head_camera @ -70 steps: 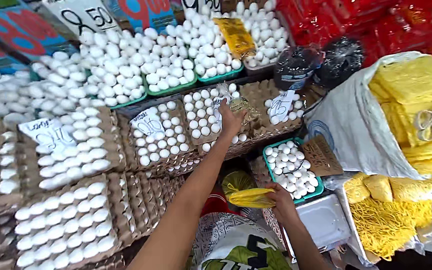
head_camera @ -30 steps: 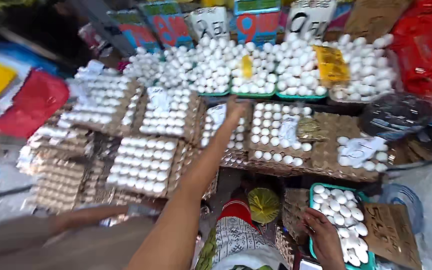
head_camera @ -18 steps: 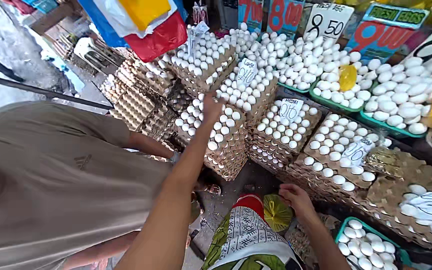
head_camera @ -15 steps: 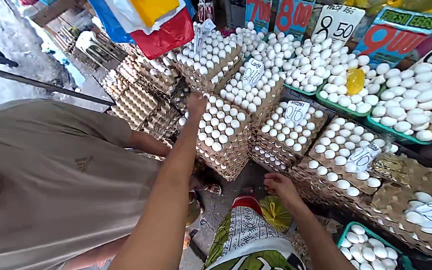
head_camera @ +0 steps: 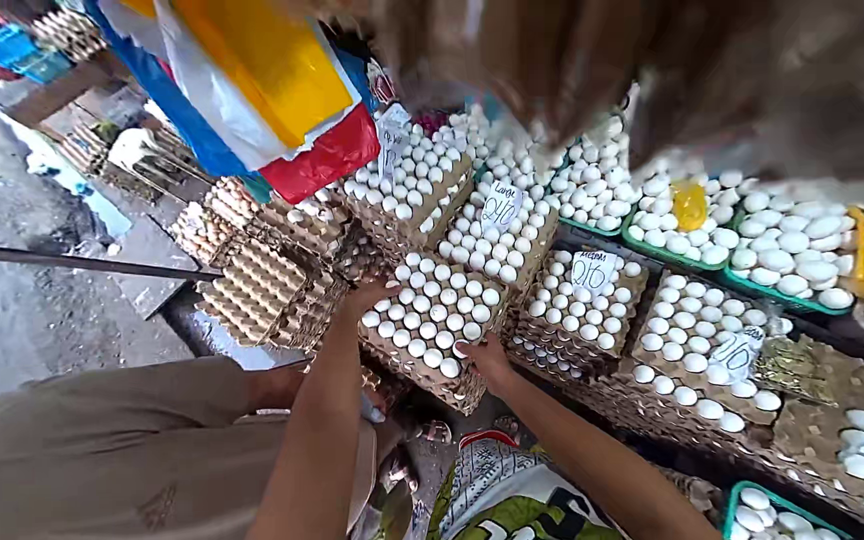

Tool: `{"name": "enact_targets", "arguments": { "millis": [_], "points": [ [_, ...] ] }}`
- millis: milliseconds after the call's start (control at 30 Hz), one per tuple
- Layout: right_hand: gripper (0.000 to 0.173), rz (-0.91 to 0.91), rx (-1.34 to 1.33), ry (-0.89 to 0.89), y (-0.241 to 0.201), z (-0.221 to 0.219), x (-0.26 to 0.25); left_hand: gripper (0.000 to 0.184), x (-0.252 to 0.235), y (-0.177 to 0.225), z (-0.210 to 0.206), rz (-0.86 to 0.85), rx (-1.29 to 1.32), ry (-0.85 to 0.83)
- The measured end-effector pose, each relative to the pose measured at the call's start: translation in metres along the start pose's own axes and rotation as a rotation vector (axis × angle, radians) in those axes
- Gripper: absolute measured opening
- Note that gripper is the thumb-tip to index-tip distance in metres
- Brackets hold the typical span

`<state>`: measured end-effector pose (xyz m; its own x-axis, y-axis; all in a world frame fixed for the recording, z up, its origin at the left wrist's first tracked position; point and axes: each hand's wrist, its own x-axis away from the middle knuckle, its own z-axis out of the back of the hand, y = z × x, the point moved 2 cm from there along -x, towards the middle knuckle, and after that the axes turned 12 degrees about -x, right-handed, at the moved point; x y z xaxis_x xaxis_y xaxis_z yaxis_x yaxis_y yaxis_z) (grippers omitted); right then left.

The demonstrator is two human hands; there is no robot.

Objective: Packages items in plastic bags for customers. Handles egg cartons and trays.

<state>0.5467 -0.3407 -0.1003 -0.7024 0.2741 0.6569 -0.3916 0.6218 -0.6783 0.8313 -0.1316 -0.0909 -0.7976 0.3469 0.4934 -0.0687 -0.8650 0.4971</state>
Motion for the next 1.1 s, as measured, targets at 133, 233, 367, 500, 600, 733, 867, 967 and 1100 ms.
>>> {"name": "enact_targets", "arguments": {
  "millis": [133,233,367,500,600,733,867,967,1100],
  "points": [
    [0.104,0.034,-0.032,0.058,0.001,-0.012,-0.003,0.084,0.013,0.009,0.009,-0.019,-0.035,0.07],
    [0.104,0.035,-0.081,0.082,-0.008,-0.014,0.008,0.083,0.038,0.028,0.019,-0.064,-0.054,0.063],
    [0.102,0.044,-0.083,0.05,-0.027,0.001,0.037,0.08,0.081,0.052,0.027,-0.167,-0.025,0.134],
    [0.088,0.226,-0.12,0.015,-0.05,0.044,0.085,0.079,0.139,0.085,0.011,-0.274,0.042,0.231],
    [0.088,0.323,-0.201,0.105,-0.063,0.099,0.133,0.081,0.178,0.147,-0.037,-0.371,-0.009,0.205],
    [0.089,0.454,-0.266,0.401,-0.047,0.195,0.198,0.079,0.19,0.229,-0.137,-0.569,0.023,-0.025],
    [0.088,0.469,-0.429,0.761,0.023,0.269,0.285,0.081,0.216,0.293,-0.261,-0.783,-0.014,-0.322],
    [0.082,0.535,-0.689,0.993,0.098,0.288,0.351,0.077,0.266,0.324,-0.345,-0.9,-0.1,-0.548],
    [0.071,0.6,-0.983,1.278,0.208,0.289,0.422,0.081,0.352,0.337,-0.45,-1.062,-0.224,-0.914]
  ]
}}
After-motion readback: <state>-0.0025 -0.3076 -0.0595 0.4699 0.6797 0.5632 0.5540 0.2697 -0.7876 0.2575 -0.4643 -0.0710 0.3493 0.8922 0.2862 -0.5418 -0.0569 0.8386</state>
